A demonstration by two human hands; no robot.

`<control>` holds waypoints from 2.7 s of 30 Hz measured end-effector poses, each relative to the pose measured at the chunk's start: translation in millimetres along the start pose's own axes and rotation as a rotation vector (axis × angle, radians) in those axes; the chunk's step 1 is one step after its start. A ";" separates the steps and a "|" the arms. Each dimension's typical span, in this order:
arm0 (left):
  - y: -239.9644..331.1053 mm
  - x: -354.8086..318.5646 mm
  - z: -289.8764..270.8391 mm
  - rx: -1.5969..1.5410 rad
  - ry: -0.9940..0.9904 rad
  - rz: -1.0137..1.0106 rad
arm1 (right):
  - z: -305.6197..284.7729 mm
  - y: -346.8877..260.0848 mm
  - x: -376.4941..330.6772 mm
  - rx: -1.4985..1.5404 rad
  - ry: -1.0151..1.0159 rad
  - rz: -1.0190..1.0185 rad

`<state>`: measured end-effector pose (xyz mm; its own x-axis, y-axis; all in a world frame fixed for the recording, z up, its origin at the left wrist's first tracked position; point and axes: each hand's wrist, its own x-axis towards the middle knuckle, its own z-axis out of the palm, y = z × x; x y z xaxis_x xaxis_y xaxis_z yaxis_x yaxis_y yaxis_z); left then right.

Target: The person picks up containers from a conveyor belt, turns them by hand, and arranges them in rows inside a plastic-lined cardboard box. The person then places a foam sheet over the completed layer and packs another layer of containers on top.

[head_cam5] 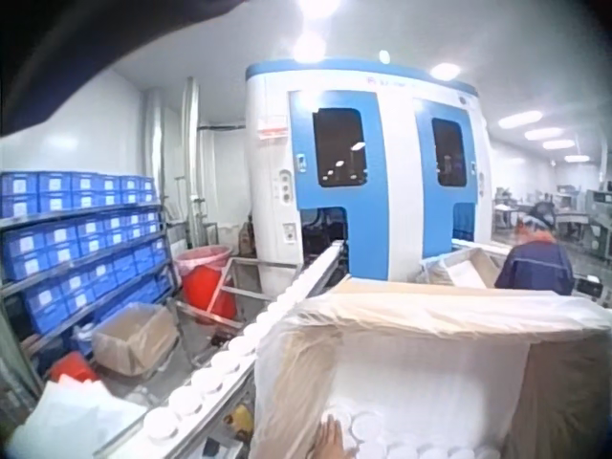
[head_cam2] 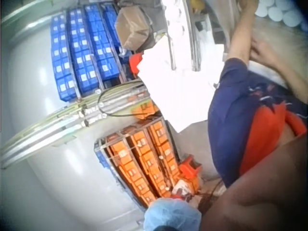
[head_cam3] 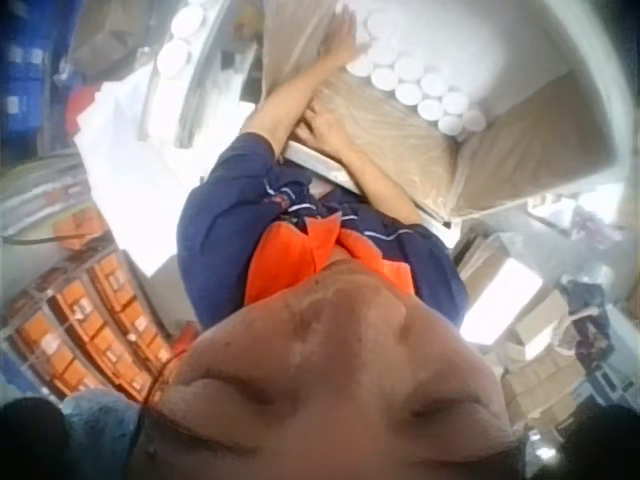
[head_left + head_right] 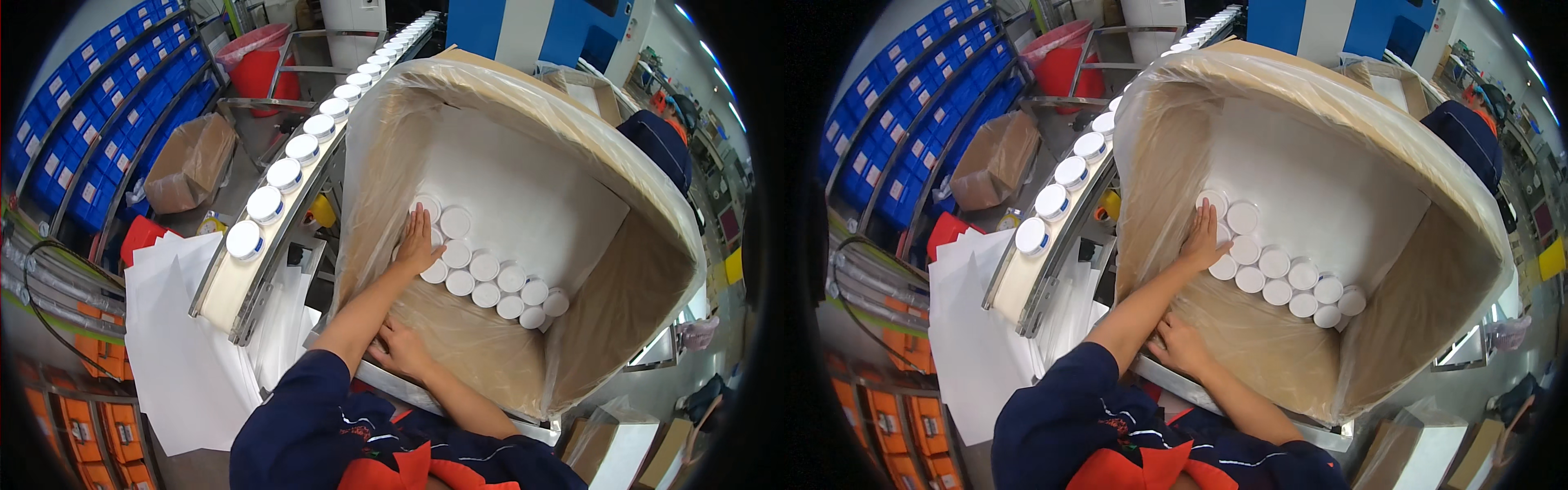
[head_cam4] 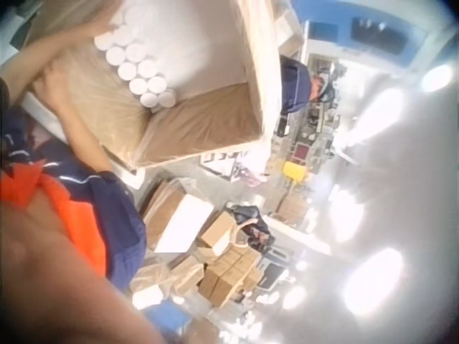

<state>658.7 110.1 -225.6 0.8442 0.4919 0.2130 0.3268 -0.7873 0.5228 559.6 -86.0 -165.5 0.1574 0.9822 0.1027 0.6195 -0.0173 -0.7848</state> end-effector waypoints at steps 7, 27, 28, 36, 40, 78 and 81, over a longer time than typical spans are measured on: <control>26.0 -21.0 -55.6 -0.179 0.047 0.117 | -9.3 -7.1 2.0 -0.054 -0.066 0.087; -65.1 -173.4 -293.9 0.530 0.502 -0.766 | -10.7 -40.2 -4.7 -0.059 0.063 0.146; -58.1 -180.6 -294.7 0.519 0.504 -0.756 | -14.2 -47.9 -1.0 0.021 0.085 0.210; 3.4 -185.4 -271.1 0.434 0.535 -0.129 | 2.2 -121.0 109.1 0.288 0.504 0.228; -19.4 -184.2 -182.1 0.064 0.551 -0.116 | 21.1 -83.7 97.9 -0.306 0.684 -0.063; 86.4 -192.9 -223.1 -1.733 0.259 0.018 | -49.5 -24.7 -34.7 -0.007 0.498 0.080; 117.0 -116.9 -152.2 -1.008 0.211 0.176 | -121.6 54.1 -52.5 -0.052 0.745 0.363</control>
<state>533.6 17.0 -63.7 0.7227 0.5316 0.4417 -0.3809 -0.2268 0.8964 678.3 -161.2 -139.1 0.8110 0.5332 0.2406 0.4641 -0.3361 -0.8195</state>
